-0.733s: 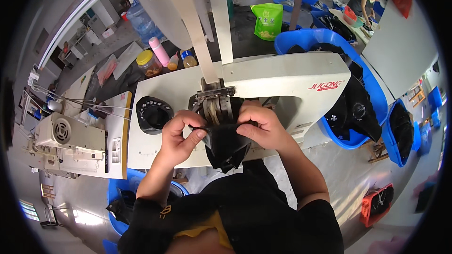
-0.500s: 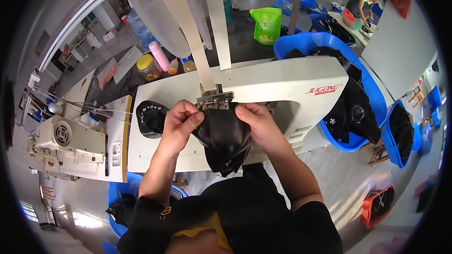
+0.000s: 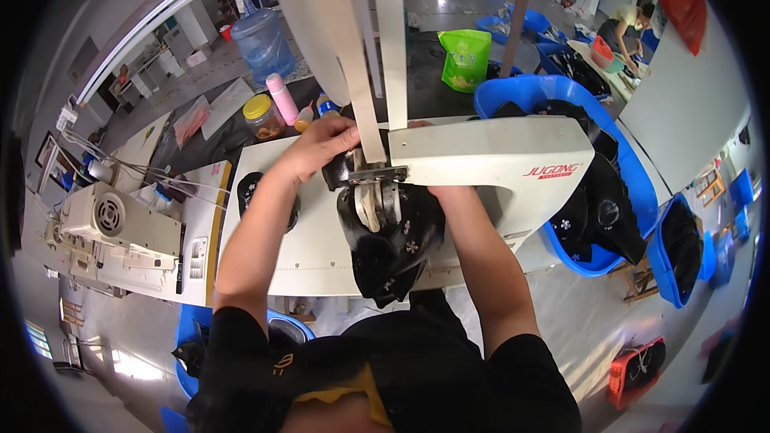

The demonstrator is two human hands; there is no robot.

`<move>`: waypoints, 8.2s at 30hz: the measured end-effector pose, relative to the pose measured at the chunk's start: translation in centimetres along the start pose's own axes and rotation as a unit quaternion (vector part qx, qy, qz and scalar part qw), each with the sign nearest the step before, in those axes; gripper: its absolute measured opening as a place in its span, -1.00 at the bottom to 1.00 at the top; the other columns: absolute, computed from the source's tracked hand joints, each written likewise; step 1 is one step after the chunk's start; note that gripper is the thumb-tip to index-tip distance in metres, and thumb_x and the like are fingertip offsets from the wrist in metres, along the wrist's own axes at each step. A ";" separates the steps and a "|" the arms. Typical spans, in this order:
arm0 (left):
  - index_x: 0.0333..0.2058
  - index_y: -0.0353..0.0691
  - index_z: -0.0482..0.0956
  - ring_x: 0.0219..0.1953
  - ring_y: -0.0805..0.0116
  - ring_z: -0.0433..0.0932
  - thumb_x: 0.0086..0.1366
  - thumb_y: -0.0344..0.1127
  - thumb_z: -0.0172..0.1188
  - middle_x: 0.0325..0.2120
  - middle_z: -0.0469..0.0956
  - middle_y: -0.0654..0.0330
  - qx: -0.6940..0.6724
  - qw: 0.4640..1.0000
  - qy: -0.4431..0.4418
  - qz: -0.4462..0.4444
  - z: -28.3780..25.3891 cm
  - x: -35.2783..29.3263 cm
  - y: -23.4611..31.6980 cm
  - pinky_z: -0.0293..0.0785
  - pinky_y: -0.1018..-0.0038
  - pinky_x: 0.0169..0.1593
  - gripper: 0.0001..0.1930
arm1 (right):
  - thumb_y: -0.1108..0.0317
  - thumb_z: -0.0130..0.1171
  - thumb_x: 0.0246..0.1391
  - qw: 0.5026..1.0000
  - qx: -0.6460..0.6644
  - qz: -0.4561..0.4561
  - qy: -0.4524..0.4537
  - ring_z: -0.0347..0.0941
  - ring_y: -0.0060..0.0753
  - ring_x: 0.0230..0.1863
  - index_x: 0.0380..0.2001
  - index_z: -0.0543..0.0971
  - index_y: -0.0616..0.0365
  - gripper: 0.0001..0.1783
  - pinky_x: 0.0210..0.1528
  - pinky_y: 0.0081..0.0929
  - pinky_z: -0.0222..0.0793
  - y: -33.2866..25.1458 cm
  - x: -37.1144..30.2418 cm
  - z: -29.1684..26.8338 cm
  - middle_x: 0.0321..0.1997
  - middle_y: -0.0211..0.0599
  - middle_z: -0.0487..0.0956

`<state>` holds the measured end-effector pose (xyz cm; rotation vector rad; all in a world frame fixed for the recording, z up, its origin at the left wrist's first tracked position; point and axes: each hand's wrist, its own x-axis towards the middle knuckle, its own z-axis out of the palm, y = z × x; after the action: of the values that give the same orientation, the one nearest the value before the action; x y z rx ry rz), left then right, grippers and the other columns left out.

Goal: The person uses a sewing machine to stitch black fabric bags with white floral patterns. They repeatedly pick up bags from a blue bin, position them under the sewing machine's presser foot, and sew along the edges. The person handles the bags one at a time, adjusting their orientation as needed to complete the stitching.

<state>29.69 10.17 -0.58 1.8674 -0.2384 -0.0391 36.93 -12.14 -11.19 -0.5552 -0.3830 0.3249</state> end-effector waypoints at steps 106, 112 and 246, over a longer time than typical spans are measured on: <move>-0.03 -0.14 0.37 0.23 0.10 0.05 -0.03 -0.23 0.20 0.11 0.19 0.13 0.578 0.760 0.219 -0.201 -1.8 -17.2 -26.6 -0.10 -0.11 0.20 -0.48 | 0.42 0.10 0.08 0.871 -0.479 0.085 0.064 0.37 -0.65 -0.41 -0.30 0.47 0.20 -0.88 -0.34 -0.67 0.30 -2.4 -13.6 1.6 -0.45 -0.41 0.51; 0.21 -0.11 0.13 0.35 0.10 -0.26 0.15 -0.06 0.08 0.29 -0.09 0.11 0.552 0.747 0.244 -0.278 -0.6 -14.2 -27.5 -0.40 -0.27 0.22 -0.34 | 0.49 0.10 0.06 0.842 -0.531 0.094 0.010 0.37 -0.68 -0.40 -0.29 0.47 0.23 -0.88 -0.34 -0.68 0.29 -1.3 -14.3 2.3 -0.44 -0.45 0.49; -0.55 -0.16 0.50 -0.56 0.14 0.49 -0.02 -0.39 0.33 -0.59 0.49 0.17 0.379 0.834 0.370 0.157 0.5 -14.8 -21.8 0.40 0.33 -0.49 -0.86 | 0.44 -0.02 0.17 0.943 -0.320 0.032 0.090 0.42 -0.42 -0.06 -0.04 0.41 0.30 -0.70 0.04 -0.45 0.31 -0.4 -6.3 0.7 -0.04 -0.23 0.48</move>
<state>18.28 18.67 -22.82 2.4281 0.0005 1.1404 31.14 -14.68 -12.08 -1.2297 -0.2888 0.2032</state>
